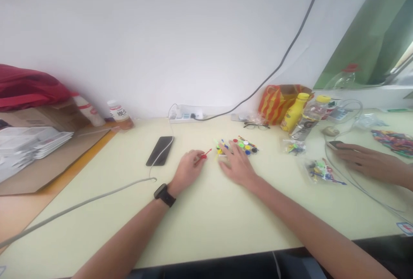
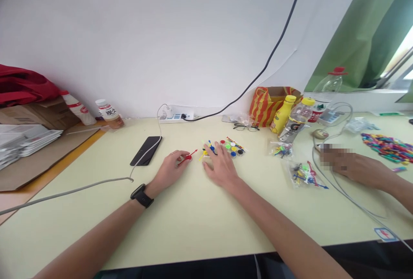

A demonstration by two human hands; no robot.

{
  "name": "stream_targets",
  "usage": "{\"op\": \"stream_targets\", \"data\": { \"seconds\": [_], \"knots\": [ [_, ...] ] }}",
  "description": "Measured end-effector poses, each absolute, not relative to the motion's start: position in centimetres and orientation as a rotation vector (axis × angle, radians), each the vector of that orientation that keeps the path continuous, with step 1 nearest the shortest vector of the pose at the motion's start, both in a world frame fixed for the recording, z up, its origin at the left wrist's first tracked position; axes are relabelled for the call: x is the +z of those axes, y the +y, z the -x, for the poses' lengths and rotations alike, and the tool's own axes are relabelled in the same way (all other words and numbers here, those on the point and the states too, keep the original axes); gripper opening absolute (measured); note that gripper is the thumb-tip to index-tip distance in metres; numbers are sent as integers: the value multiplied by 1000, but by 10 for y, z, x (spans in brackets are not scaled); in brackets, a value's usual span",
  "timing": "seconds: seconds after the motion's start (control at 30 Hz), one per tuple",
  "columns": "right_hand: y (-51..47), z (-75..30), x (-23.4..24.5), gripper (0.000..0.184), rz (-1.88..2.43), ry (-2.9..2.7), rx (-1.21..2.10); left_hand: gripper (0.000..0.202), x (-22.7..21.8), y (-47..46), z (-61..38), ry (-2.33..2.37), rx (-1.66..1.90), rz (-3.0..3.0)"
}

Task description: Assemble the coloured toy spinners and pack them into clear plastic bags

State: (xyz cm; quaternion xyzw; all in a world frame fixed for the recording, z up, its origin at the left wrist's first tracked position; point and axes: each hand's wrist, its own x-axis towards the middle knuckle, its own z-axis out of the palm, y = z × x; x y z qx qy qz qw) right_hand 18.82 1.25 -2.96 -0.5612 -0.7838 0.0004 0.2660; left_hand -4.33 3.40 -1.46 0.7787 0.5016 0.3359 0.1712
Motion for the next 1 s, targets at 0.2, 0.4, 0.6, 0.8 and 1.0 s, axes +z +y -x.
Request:
{"op": "stream_targets", "data": {
  "seconds": [0.2,0.4,0.6,0.8,1.0],
  "knots": [
    [26,-185,-33,47,1410,-2175,113,18,-18,37,47,1450,1040,-2117],
    [11,-191,-28,44,1265,-2233,203,26,-22,39,50,1438,1078,-2093],
    [-25,-192,-17,44,1135,-2311,329,32,-24,39,51,1383,1035,-2101],
    [-59,-194,-8,48,1004,-2441,388,33,-12,30,45,1228,945,-2083],
    [-50,-191,-9,44,957,-2409,263,39,18,8,37,941,772,-2014]
  ]
}}
